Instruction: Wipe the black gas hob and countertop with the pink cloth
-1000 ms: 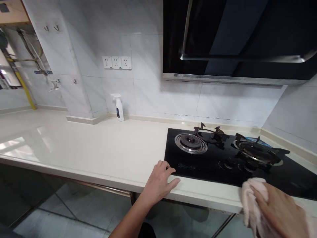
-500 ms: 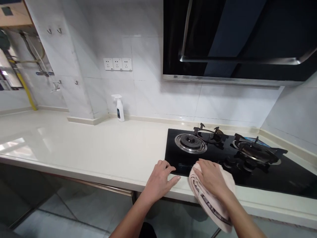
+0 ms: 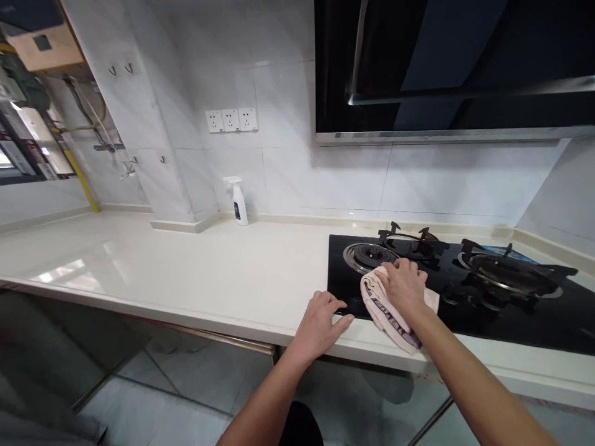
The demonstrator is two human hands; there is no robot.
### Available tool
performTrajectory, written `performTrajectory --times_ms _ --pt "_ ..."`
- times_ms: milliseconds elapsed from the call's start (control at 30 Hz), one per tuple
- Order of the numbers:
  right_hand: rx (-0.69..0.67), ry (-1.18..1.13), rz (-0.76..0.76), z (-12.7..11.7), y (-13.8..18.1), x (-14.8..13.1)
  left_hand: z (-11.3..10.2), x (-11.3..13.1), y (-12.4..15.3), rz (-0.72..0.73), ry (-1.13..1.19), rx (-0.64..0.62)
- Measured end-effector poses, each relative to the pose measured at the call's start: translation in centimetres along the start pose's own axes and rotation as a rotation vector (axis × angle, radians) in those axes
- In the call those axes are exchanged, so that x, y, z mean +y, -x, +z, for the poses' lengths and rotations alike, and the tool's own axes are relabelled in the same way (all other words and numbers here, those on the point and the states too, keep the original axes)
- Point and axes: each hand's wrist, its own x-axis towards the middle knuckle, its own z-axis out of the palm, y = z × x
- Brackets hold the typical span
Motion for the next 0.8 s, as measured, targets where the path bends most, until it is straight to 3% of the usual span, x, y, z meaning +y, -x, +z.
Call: performTrajectory --times_ms 67,167,300,433,667,800 --pt "-0.060 0.024 0.062 0.2 0.7 0.1 0.1 -0.1 0.0 0.001 0.018 0.009" --pt "-0.153 -0.005 -0.004 0.6 3.1 0.4 0.2 -0.2 0.1 0.003 0.036 0.013" --pt "-0.121 -0.001 -0.190 0.5 6.4 0.8 0.2 0.2 0.3 -0.007 0.014 0.004" --pt "-0.093 0.006 -0.319 -0.1 7.5 -0.1 0.0 0.7 0.2 -0.036 0.015 0.000" --pt "-0.164 -0.295 -0.583 0.9 4.1 -5.0 0.1 0.2 0.4 -0.160 0.124 0.069" --pt "-0.267 -0.351 -0.561 2.0 0.0 -5.6 0.7 -0.7 0.6 -0.164 0.125 0.115"
